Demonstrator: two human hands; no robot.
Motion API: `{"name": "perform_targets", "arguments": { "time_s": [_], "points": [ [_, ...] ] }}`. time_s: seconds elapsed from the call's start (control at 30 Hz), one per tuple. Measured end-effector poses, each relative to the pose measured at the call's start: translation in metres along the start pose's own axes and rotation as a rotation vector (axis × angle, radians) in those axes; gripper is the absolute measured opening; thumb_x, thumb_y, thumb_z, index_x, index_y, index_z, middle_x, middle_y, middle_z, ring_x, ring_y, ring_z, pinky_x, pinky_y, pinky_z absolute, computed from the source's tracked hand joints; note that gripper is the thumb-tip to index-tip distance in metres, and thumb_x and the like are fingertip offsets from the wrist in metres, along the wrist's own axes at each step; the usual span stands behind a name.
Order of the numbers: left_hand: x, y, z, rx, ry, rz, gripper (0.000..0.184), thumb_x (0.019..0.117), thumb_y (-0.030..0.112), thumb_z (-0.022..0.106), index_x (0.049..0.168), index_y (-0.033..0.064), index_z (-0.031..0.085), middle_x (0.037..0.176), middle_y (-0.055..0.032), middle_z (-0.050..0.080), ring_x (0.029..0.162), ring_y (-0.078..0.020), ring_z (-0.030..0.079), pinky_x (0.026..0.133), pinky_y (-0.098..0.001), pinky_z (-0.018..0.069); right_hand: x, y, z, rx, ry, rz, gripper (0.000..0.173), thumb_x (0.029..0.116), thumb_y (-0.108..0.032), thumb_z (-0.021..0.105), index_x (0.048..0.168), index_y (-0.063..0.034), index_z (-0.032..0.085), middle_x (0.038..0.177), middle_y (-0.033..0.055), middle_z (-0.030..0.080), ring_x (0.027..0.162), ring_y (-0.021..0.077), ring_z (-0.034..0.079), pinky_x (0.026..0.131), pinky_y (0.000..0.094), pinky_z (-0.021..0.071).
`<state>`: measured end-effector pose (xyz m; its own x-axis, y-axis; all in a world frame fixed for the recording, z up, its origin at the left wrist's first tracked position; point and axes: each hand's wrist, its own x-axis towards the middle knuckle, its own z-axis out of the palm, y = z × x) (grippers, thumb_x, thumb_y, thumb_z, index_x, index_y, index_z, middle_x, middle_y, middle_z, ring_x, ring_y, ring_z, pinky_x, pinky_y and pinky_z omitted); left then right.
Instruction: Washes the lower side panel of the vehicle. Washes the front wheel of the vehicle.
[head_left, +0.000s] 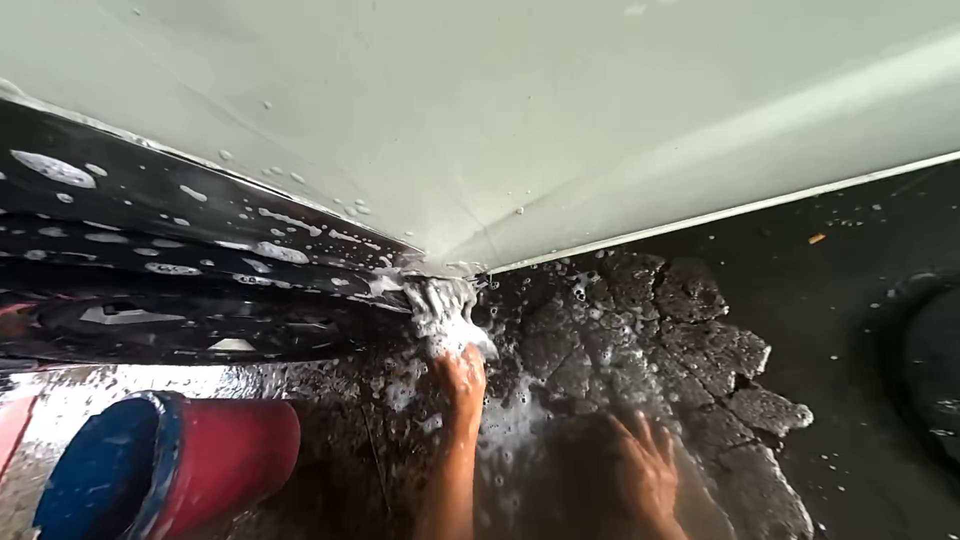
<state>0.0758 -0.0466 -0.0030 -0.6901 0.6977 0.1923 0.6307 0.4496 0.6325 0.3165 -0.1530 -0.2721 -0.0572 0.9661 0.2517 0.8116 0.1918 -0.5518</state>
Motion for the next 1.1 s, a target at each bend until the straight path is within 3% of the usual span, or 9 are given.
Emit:
{"name": "perform_targets", "arguments": {
  "time_s": [0.17, 0.3, 0.47, 0.6, 0.7, 0.77, 0.83, 0.9, 1.1],
  "points": [
    [0.016, 0.021, -0.025, -0.131, 0.271, 0.100, 0.045, 0.0883, 0.001, 0.059, 0.126, -0.0235, 0.049, 0.118, -0.0368, 0.060, 0.113, -0.0350, 0.061, 0.101, -0.0404, 0.0462, 0.000, 0.002, 0.003, -0.017, 0.007, -0.020, 0.033, 0.0864, 0.001, 0.047, 0.094, -0.0059, 0.078, 0.126, 0.0052, 0.073, 0.135, 0.0369, 0.055, 0.119, 0.0623, 0.0269],
    [0.000, -0.007, 0.007, -0.056, 0.000, -0.043, 0.041, 0.0957, 0.003, 0.058, 0.129, -0.0204, 0.054, 0.125, -0.0383, 0.060, 0.123, -0.0415, 0.059, 0.108, -0.0479, 0.0427, 0.003, -0.001, -0.001, -0.007, 0.023, -0.013, 0.032, 0.0855, 0.001, 0.048, 0.093, -0.0051, 0.078, 0.125, 0.0058, 0.073, 0.133, 0.0370, 0.057, 0.119, 0.0621, 0.0281],
    [0.021, 0.012, -0.020, -0.359, 0.292, 0.130, 0.044, 0.0927, 0.004, 0.057, 0.129, -0.0191, 0.046, 0.110, -0.0226, 0.062, 0.101, -0.0157, 0.064, 0.093, -0.0268, 0.0520, 0.002, -0.002, 0.000, -0.008, -0.003, -0.002, 0.034, 0.0893, 0.001, 0.049, 0.106, -0.0059, 0.078, 0.126, 0.0071, 0.073, 0.134, 0.0378, 0.056, 0.119, 0.0638, 0.0277],
    [0.004, -0.006, 0.005, -0.194, 0.058, 0.017, 0.042, 0.0950, -0.001, 0.056, 0.130, -0.0239, 0.049, 0.124, -0.0395, 0.059, 0.120, -0.0397, 0.059, 0.107, -0.0437, 0.0438, 0.005, -0.003, -0.001, 0.016, 0.016, -0.001, 0.033, 0.0871, 0.002, 0.049, 0.101, -0.0045, 0.078, 0.123, 0.0076, 0.074, 0.133, 0.0381, 0.057, 0.119, 0.0627, 0.0282],
    [0.017, 0.001, -0.016, -0.507, 0.211, 0.123, 0.041, 0.0954, 0.004, 0.052, 0.130, -0.0164, 0.046, 0.108, -0.0175, 0.062, 0.096, -0.0130, 0.064, 0.088, -0.0293, 0.0551, 0.003, -0.001, 0.002, 0.018, 0.017, -0.005, 0.034, 0.0879, 0.001, 0.048, 0.101, -0.0058, 0.078, 0.124, 0.0068, 0.074, 0.134, 0.0375, 0.057, 0.120, 0.0615, 0.0275],
    [0.030, 0.017, -0.026, -0.605, 0.322, 0.176, 0.038, 0.0975, 0.004, 0.051, 0.131, -0.0111, 0.045, 0.107, -0.0102, 0.063, 0.094, -0.0080, 0.065, 0.085, -0.0279, 0.0576, 0.001, -0.003, 0.003, 0.023, 0.017, -0.001, 0.035, 0.0892, -0.001, 0.048, 0.106, -0.0064, 0.078, 0.124, 0.0070, 0.073, 0.134, 0.0379, 0.056, 0.119, 0.0616, 0.0280],
    [0.024, 0.009, -0.006, -0.380, 0.286, 0.127, 0.038, 0.0959, 0.001, 0.054, 0.129, -0.0172, 0.047, 0.109, -0.0200, 0.062, 0.100, -0.0158, 0.064, 0.091, -0.0303, 0.0533, 0.001, -0.004, 0.003, 0.032, 0.018, 0.001, 0.035, 0.0888, 0.000, 0.048, 0.107, -0.0057, 0.078, 0.124, 0.0077, 0.073, 0.134, 0.0382, 0.056, 0.119, 0.0622, 0.0283],
    [0.008, -0.010, 0.012, -0.192, 0.096, 0.031, 0.039, 0.0976, 0.002, 0.057, 0.129, -0.0213, 0.052, 0.119, -0.0357, 0.063, 0.114, -0.0351, 0.063, 0.103, -0.0443, 0.0470, 0.002, -0.005, 0.002, 0.034, 0.030, 0.007, 0.034, 0.0884, 0.000, 0.048, 0.105, -0.0055, 0.078, 0.123, 0.0072, 0.074, 0.132, 0.0374, 0.058, 0.119, 0.0616, 0.0289],
    [-0.005, -0.049, -0.050, -0.505, 0.082, 0.205, 0.038, 0.0967, 0.006, 0.049, 0.128, -0.0158, 0.050, 0.104, -0.0097, 0.068, 0.091, -0.0069, 0.067, 0.085, -0.0270, 0.0585, 0.000, 0.000, 0.006, 0.081, 0.019, -0.006, 0.039, 0.0931, -0.004, 0.043, 0.113, -0.0073, 0.077, 0.126, 0.0069, 0.073, 0.137, 0.0358, 0.054, 0.122, 0.0606, 0.0241]
  ]
}}
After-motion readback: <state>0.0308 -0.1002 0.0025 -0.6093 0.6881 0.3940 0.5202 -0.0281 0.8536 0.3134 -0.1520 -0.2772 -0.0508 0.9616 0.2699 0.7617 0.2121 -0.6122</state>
